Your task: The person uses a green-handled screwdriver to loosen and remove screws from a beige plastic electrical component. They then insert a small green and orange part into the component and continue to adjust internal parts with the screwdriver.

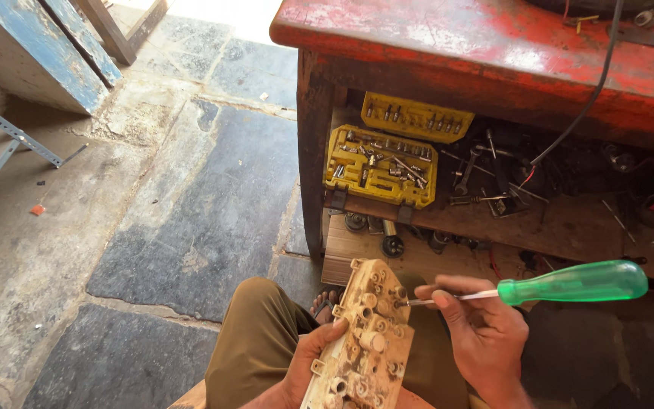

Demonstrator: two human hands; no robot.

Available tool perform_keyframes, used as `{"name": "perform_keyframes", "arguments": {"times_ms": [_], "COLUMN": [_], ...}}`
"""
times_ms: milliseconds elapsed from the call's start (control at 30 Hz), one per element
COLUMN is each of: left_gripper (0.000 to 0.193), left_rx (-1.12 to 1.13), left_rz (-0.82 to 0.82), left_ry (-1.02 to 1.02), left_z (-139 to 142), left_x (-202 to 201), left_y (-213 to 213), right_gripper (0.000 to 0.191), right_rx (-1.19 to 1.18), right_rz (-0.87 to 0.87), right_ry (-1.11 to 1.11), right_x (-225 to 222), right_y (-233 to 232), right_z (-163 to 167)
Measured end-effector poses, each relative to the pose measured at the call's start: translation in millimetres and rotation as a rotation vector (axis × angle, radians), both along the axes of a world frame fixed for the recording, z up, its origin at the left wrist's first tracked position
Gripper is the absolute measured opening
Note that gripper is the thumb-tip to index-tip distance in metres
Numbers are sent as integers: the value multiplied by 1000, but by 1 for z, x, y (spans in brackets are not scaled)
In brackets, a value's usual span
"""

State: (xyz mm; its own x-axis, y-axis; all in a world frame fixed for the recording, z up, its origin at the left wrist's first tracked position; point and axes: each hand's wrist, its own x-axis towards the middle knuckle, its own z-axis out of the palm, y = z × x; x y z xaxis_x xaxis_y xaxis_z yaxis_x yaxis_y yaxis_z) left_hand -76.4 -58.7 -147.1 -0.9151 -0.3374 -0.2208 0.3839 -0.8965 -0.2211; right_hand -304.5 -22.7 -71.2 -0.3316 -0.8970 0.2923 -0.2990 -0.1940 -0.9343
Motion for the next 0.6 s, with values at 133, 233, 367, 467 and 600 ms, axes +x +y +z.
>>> {"name": "perform_keyframes", "arguments": {"times_ms": [133, 233, 367, 467, 600], "left_gripper": [59, 59, 60, 60, 58], "left_rx": [37, 41, 23, 22, 98], "left_rz": [4, 3, 17, 19, -21], "left_ry": [26, 20, 0, 28, 75], "left_z": [-10, -9, -1, -2, -13], "left_x": [-1, -1, -3, -3, -4], "left_y": [-2, -2, -2, -2, 2], "right_gripper": [26, 31, 41, 32, 24], "right_rx": [9, -15, -17, -21, -30], "right_rz": [-96, -2, 61, -10, -140], "right_ry": [143, 34, -45, -18, 136], "right_x": [-4, -1, 0, -2, -4], "right_y": [-5, -6, -3, -3, -4], "right_z": [-11, -9, 0, 0, -1]}}
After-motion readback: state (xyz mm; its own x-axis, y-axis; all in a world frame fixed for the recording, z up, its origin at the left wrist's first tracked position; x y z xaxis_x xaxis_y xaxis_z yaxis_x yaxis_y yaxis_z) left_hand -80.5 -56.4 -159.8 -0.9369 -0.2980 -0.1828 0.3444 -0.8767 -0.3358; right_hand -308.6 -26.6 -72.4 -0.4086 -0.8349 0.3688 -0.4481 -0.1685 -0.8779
